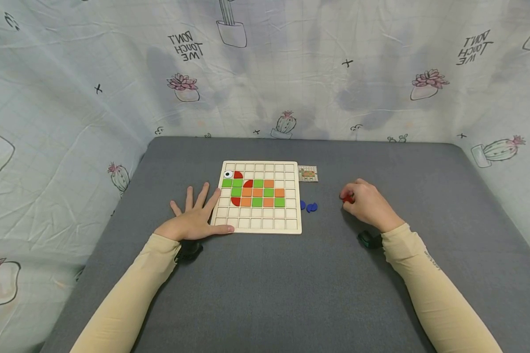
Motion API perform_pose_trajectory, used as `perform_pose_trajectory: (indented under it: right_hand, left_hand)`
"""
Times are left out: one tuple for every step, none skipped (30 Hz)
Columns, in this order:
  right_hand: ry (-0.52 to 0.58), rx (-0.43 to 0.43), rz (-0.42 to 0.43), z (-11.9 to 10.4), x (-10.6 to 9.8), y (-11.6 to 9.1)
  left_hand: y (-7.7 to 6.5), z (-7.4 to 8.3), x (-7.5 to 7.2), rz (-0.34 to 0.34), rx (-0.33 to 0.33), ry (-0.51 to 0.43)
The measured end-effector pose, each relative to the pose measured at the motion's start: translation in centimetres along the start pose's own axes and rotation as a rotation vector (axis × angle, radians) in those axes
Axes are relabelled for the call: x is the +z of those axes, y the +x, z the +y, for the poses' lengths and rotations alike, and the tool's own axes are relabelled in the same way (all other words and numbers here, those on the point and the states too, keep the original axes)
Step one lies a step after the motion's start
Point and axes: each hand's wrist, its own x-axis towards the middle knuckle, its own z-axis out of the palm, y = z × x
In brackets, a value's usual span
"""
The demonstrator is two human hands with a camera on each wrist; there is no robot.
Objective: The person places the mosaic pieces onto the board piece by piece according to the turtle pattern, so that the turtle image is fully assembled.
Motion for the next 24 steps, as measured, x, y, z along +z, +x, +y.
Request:
perform_pose_trajectory:
  right_hand:
    - [0.001,-0.003,0.000,0.0,0.0,0.0]
    - [0.003,-0.006,0.000,0.0,0.0,0.0]
    - [0.004,-0.009,-0.001,0.0,0.0,0.0]
    - [0.006,-0.012,-0.002,0.0,0.1,0.0]
    - [0.006,-0.015,-0.003,0.1,0.0,0.1]
    - [0.007,-0.018,-0.004,0.1,0.0,0.1]
    - [0.008,-0.021,-0.006,0.0,0.0,0.1]
    - [0.009,-0.022,-0.008,0.0,0.0,0.2]
    - [0.010,-0.025,-0.009,0.0,0.0,0.3]
    - [0.010,-0.026,-0.010,-0.1,0.0,0.4]
    - [0.009,-0.029,-0.012,-0.2,0.0,0.5]
    - [0.009,-0.032,-0.013,-0.4,0.0,0.7]
    - [0.009,-0.038,-0.012,-0.6,0.1,0.9]
    - [0.008,-0.044,-0.012,-0.9,0.1,1.1]
    - [0.007,-0.056,-0.011,-1.2,0.2,1.4]
    - [0.008,-0.067,-0.010,-1.6,0.2,1.7]
    - [0.012,-0.082,-0.011,-2.1,0.3,2.0]
    - [0.020,-0.099,-0.012,-2.5,0.3,2.3]
    - [0.029,-0.114,-0.016,-3.0,0.3,2.6]
    - [0.037,-0.129,-0.022,-3.5,0.3,3.0]
    - [0.045,-0.143,-0.028,-3.9,0.4,3.3]
    - [0.048,-0.157,-0.036,-4.4,0.4,3.6]
    - [0.051,-0.170,-0.041,-4.8,0.4,4.0]
    - [0.052,-0.182,-0.048,-5.1,0.4,4.4]
  left_hand:
    - [0.0,0.0,0.0,0.000,0.000,0.002]
    - [0.0,0.0,0.0,0.001,-0.001,0.003]
    - [0.0,0.0,-0.1,0.000,-0.001,0.004]
    - [0.0,0.0,-0.1,0.001,-0.002,0.005]
    - [0.0,0.1,-0.1,0.002,-0.003,0.004]
    - [0.0,0.1,-0.2,0.001,-0.003,0.004]
    - [-0.1,0.2,-0.2,0.002,-0.002,0.005]
    - [-0.2,0.2,-0.3,0.002,-0.004,0.005]
    - [-0.3,0.3,-0.3,0.004,0.001,0.000]
    - [-0.4,0.3,-0.4,0.005,0.000,0.000]
    - [-0.4,0.3,-0.4,0.006,0.003,-0.003]
    - [-0.5,0.3,-0.4,0.006,0.002,-0.002]
    - [-0.5,0.3,-0.4,0.006,0.003,-0.002]
    - [-0.5,0.3,-0.4,0.005,0.001,-0.005]
    - [-0.5,0.2,-0.3,0.007,0.004,-0.006]
    - [-0.4,0.2,-0.3,0.006,0.001,-0.002]
    - [-0.4,0.1,-0.2,0.009,0.005,-0.005]
    - [-0.3,0.1,-0.1,0.008,0.001,-0.003]
    - [-0.2,0.1,0.0,0.009,0.002,-0.004]
    - [-0.2,0.1,0.0,0.011,0.001,-0.002]
    - [-0.2,0.1,0.0,0.013,0.006,-0.004]
    - [-0.3,0.3,0.0,0.014,0.007,-0.001]
    - [-0.3,0.4,-0.1,0.015,0.010,-0.002]
    - [-0.4,0.5,-0.1,0.014,0.008,0.004]
